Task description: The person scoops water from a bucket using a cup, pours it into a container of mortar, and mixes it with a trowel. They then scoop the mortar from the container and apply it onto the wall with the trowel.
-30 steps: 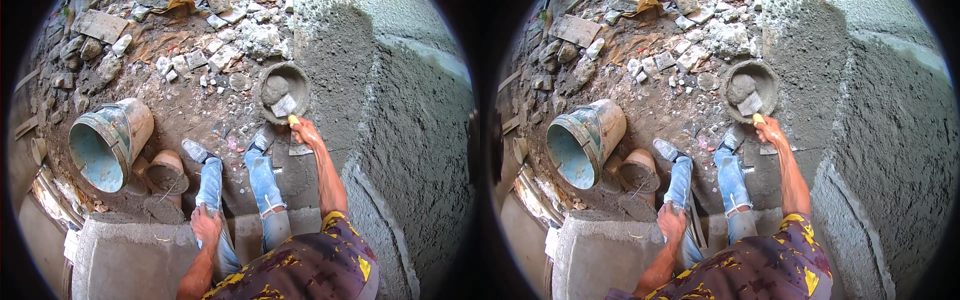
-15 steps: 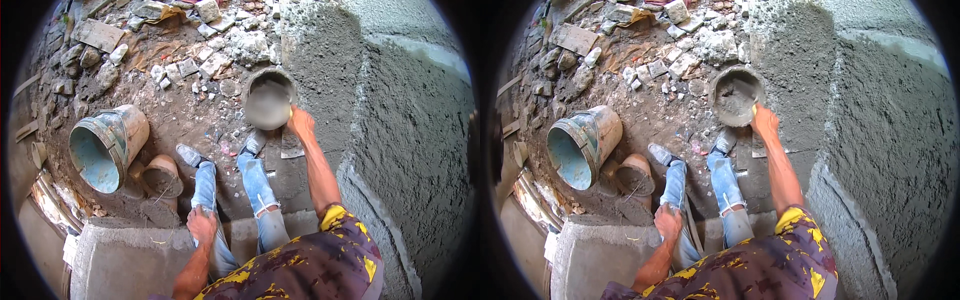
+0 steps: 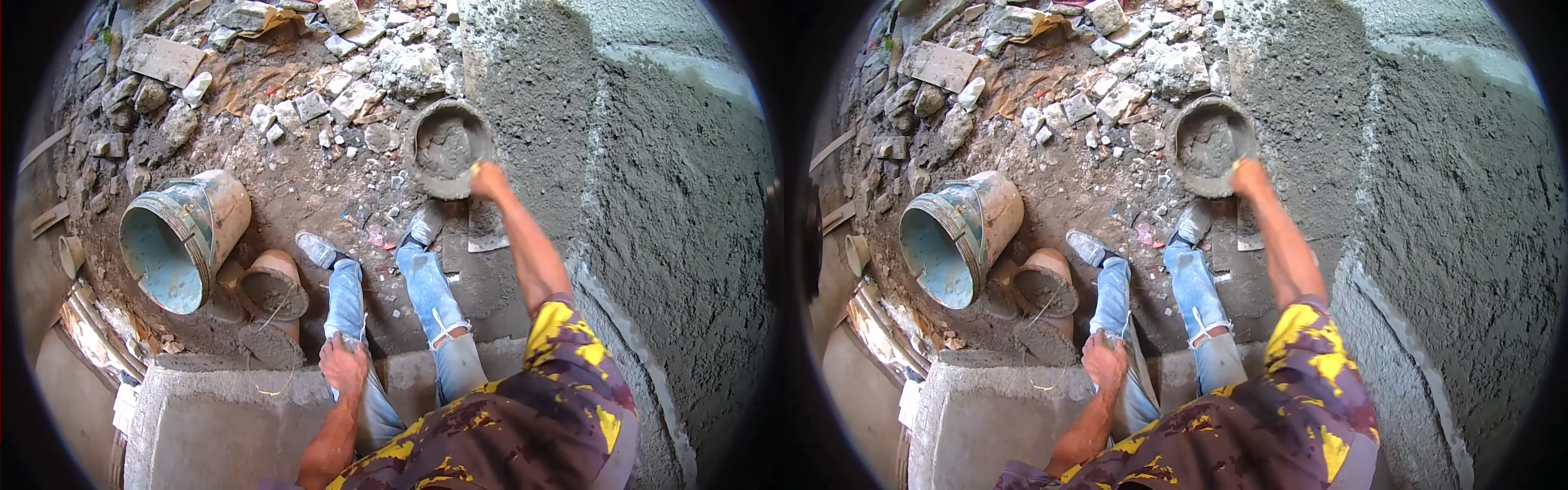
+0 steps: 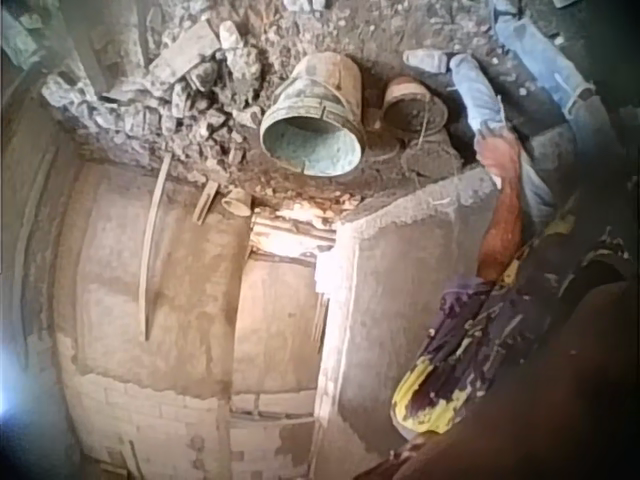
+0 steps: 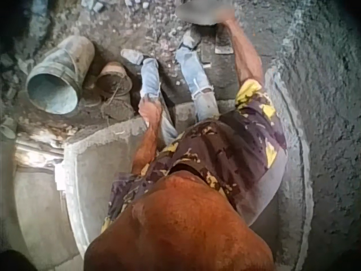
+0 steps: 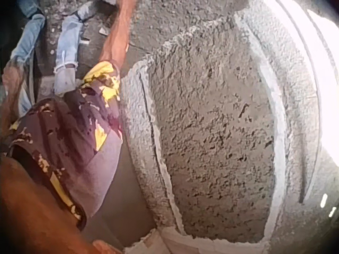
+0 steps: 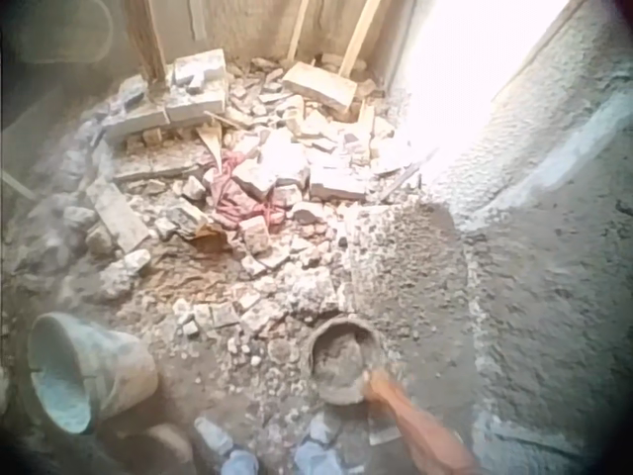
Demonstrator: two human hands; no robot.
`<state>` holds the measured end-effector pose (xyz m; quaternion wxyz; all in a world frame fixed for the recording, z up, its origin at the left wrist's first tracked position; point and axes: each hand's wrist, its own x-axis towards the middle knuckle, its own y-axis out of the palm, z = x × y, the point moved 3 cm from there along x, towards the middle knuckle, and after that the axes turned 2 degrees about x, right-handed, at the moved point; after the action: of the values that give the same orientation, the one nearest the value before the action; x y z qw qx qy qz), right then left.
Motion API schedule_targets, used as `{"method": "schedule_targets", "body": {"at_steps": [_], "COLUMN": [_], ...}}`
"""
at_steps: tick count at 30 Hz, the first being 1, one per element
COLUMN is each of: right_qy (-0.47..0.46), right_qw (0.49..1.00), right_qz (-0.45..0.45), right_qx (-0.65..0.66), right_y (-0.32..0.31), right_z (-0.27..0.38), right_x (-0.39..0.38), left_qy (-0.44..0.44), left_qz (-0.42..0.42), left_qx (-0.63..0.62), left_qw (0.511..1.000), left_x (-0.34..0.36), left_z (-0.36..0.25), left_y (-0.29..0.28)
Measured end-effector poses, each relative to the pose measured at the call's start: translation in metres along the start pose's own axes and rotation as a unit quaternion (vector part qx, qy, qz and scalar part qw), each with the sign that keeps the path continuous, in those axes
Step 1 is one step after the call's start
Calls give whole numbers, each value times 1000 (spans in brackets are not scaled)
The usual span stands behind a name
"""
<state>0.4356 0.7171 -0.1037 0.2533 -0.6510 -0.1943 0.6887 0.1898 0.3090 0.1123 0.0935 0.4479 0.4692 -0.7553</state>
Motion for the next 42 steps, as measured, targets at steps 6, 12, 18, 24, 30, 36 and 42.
{"method": "schedule_targets", "body": {"at_steps": [6, 12, 18, 24, 30, 36, 42], "right_qy": [-116, -37, -139, 98, 85, -46, -42], "right_qw": [991, 994, 986, 949, 909, 998, 998], "right_qz": [41, -77, 0, 69, 126, 33, 28], "right_qx": [47, -73, -89, 293, 389, -25, 45], "right_y": [9, 4, -34, 40, -3, 22, -14], "right_z": [36, 0, 39, 3, 23, 33, 32], "right_x": [-74, 2, -79, -26, -74, -30, -46], "left_qy": [-15, 8, -1, 11, -10, 17, 25], "left_qz": [15, 15, -22, -9, -5, -28, -49], "left_qx": [-6, 2, 6, 22, 18, 25, 40], "left_qw": [1000, 1000, 1000, 1000, 1000, 999, 998], "left_x": [0, 0, 7, 6, -4, -4, -14], "left_z": [14, -5, 6, -10, -4, -14, -11], "left_y": [7, 0, 1, 1, 8, 17, 10]}}
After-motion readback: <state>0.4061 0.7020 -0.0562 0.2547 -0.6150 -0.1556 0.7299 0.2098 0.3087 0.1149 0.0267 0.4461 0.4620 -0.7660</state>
